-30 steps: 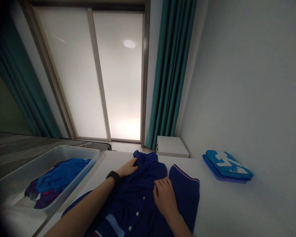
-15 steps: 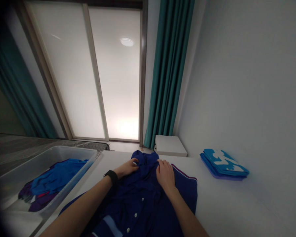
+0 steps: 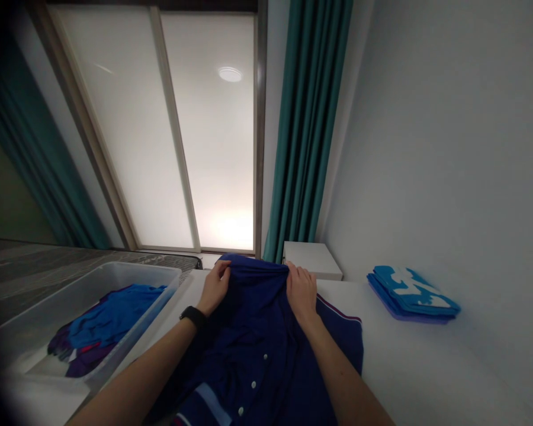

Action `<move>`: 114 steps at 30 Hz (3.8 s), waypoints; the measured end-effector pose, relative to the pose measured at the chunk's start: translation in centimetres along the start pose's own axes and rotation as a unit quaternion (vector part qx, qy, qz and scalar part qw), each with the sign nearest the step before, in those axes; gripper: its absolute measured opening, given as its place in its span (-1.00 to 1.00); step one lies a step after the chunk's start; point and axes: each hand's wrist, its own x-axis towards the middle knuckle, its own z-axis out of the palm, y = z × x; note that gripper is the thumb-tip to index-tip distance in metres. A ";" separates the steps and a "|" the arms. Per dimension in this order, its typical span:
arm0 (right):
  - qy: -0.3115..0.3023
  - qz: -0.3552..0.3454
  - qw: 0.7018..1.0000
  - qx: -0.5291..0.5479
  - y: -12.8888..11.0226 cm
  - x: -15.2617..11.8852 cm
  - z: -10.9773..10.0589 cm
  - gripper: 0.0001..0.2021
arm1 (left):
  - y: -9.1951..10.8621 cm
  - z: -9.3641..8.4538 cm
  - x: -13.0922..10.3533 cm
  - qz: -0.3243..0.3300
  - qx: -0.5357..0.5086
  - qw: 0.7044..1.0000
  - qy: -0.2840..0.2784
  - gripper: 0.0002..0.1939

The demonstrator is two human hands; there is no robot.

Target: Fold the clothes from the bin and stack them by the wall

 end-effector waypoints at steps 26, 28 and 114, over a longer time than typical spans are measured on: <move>-0.109 -0.105 0.986 0.075 -1.3 -4.6 6.3 -0.57 | -3.7 -4.8 -5.5 -0.084 0.273 0.950 -0.127 -0.65; -0.128 -0.099 0.984 0.079 -1.2 -4.8 6.8 -0.56 | -4.2 -4.3 -3.7 -0.109 0.268 0.950 -0.114 -0.65; 0.105 0.083 0.978 0.163 6.9 -6.1 2.5 -0.67 | 6.5 11.6 -3.4 0.093 0.193 0.966 -0.145 -0.48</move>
